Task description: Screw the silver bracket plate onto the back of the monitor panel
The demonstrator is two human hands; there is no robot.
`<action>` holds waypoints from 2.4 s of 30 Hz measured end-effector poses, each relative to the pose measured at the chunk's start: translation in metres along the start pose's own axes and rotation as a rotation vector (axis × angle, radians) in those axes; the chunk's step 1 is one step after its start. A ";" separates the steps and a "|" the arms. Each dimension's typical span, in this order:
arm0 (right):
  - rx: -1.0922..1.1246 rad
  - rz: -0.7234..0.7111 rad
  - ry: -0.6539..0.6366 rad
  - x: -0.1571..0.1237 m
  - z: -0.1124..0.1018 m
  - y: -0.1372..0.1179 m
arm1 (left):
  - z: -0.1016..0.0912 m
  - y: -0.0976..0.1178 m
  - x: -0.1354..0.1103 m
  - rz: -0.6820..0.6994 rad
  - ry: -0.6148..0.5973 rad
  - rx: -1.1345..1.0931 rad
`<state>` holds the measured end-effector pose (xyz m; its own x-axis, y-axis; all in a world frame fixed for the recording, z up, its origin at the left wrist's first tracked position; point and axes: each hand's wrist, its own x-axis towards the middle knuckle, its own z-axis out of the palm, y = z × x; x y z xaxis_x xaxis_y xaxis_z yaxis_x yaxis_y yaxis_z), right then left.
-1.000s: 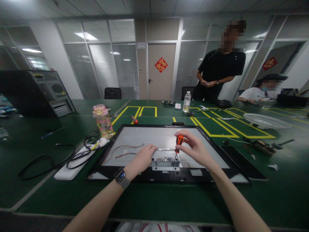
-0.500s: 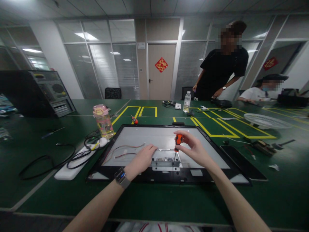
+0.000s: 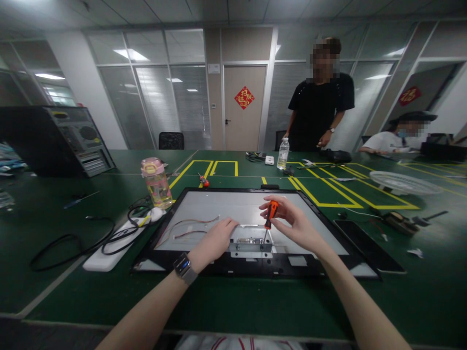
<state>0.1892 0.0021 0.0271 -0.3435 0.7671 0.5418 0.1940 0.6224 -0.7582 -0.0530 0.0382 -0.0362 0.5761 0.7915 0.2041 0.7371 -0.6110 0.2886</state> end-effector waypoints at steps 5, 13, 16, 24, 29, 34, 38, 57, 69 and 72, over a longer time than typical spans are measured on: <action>-0.083 -0.010 0.109 0.003 0.000 0.006 | 0.003 -0.002 0.000 0.007 0.007 0.015; -0.002 -0.026 0.031 0.001 0.001 0.005 | 0.002 -0.002 -0.001 0.014 0.018 0.012; -0.094 -0.011 0.080 0.003 0.000 0.006 | 0.003 -0.003 0.000 0.018 0.015 0.006; 0.008 0.007 0.034 0.002 0.001 0.004 | 0.004 -0.004 0.000 0.013 0.017 0.019; -0.077 0.004 0.007 0.000 -0.001 0.005 | 0.002 -0.002 -0.001 0.008 0.014 0.014; -0.030 0.015 0.010 0.002 -0.002 0.009 | 0.001 -0.001 0.000 0.000 0.006 0.011; 0.011 0.023 -0.009 0.001 -0.003 0.006 | -0.001 0.000 0.000 0.007 0.010 0.008; 0.194 0.115 0.306 0.006 0.013 0.013 | -0.001 0.001 -0.001 -0.005 -0.003 -0.010; 0.200 0.176 0.367 0.002 0.047 0.027 | -0.002 0.003 -0.001 -0.003 -0.001 -0.002; 0.185 0.172 0.365 0.002 0.048 0.028 | -0.001 0.002 -0.001 0.001 0.003 -0.003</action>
<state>0.1501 0.0137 -0.0108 0.0330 0.8824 0.4694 0.0405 0.4680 -0.8828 -0.0521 0.0361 -0.0352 0.5755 0.7911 0.2075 0.7355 -0.6116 0.2917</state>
